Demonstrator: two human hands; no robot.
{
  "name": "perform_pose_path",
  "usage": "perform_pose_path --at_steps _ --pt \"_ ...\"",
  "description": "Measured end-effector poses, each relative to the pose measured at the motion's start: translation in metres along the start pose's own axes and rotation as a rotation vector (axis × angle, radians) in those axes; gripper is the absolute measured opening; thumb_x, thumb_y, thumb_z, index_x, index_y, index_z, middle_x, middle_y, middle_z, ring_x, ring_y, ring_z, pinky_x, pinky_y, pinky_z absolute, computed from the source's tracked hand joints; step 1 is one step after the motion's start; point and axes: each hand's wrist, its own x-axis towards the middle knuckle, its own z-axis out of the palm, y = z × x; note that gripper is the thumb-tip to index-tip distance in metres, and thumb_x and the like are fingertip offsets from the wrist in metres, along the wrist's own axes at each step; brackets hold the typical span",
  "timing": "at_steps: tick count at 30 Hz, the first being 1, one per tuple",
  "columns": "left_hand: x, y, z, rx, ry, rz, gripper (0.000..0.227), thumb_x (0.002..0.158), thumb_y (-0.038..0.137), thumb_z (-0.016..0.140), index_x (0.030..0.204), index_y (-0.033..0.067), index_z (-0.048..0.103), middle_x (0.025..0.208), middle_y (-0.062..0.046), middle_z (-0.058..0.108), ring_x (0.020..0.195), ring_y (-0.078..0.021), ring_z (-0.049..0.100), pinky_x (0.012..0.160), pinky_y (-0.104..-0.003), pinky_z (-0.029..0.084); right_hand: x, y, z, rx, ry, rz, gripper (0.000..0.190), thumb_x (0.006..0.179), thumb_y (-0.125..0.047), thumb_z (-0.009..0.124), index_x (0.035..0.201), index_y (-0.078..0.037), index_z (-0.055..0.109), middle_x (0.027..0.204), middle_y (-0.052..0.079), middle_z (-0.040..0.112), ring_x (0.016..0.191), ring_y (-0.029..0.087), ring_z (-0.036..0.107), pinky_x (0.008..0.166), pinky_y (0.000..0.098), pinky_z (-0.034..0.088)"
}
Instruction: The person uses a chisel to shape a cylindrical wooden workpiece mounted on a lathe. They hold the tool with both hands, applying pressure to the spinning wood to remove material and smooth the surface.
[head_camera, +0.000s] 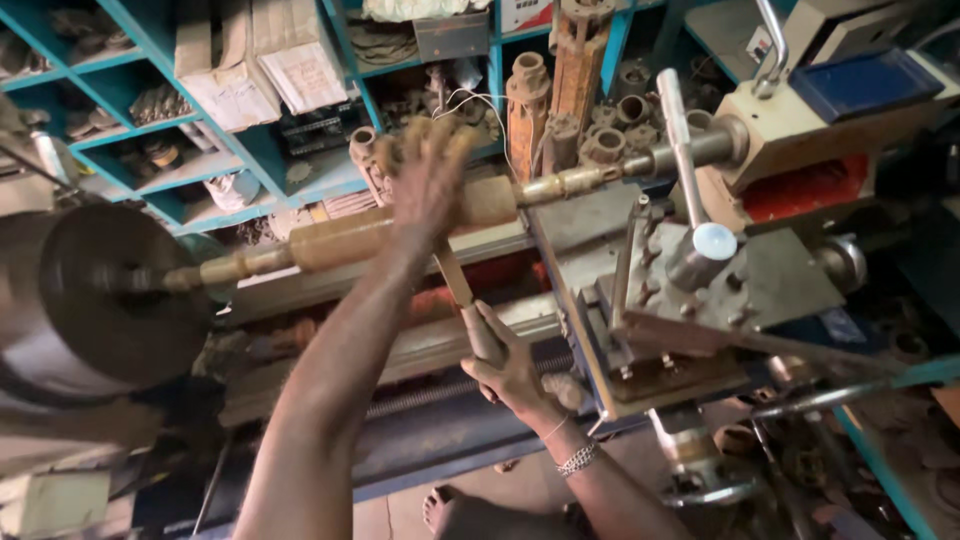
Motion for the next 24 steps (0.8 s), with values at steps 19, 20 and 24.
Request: perform_pose_path --at_steps 19,20,24 --pt "-0.333 0.059 -0.064 -1.491 -0.447 -0.714 0.049 0.072 0.021 0.088 0.108 0.0016 0.062 0.084 -0.008 0.072 0.075 -0.0149 0.071 0.068 -0.032 0.06 -0.04 0.022 0.054 -0.257 -0.123 -0.513 0.05 0.099 -0.027 0.072 0.131 -0.005 0.04 0.112 0.01 0.052 0.101 0.022 0.056 0.089 0.0353 0.051" --pt "-0.325 0.053 -0.068 -1.378 -0.499 -0.777 0.042 0.073 0.023 0.087 0.103 0.0013 0.066 0.078 -0.008 0.072 0.07 -0.0145 0.069 0.064 -0.032 0.058 -0.028 0.008 0.058 -0.141 -0.067 -0.503 0.051 0.098 -0.029 0.073 0.126 -0.006 0.037 0.108 0.009 0.052 0.098 0.022 0.059 0.085 0.0356 0.054" --pt "-0.301 0.043 -0.083 -1.22 -0.587 -0.826 0.035 0.072 0.026 0.086 0.094 0.0027 0.071 0.066 -0.01 0.068 0.059 -0.0153 0.064 0.058 -0.034 0.053 0.02 -0.057 0.048 0.339 0.231 -0.507 0.034 0.102 -0.033 0.06 0.122 -0.011 0.043 0.089 0.006 0.051 0.068 0.016 0.054 0.061 0.0302 0.05"
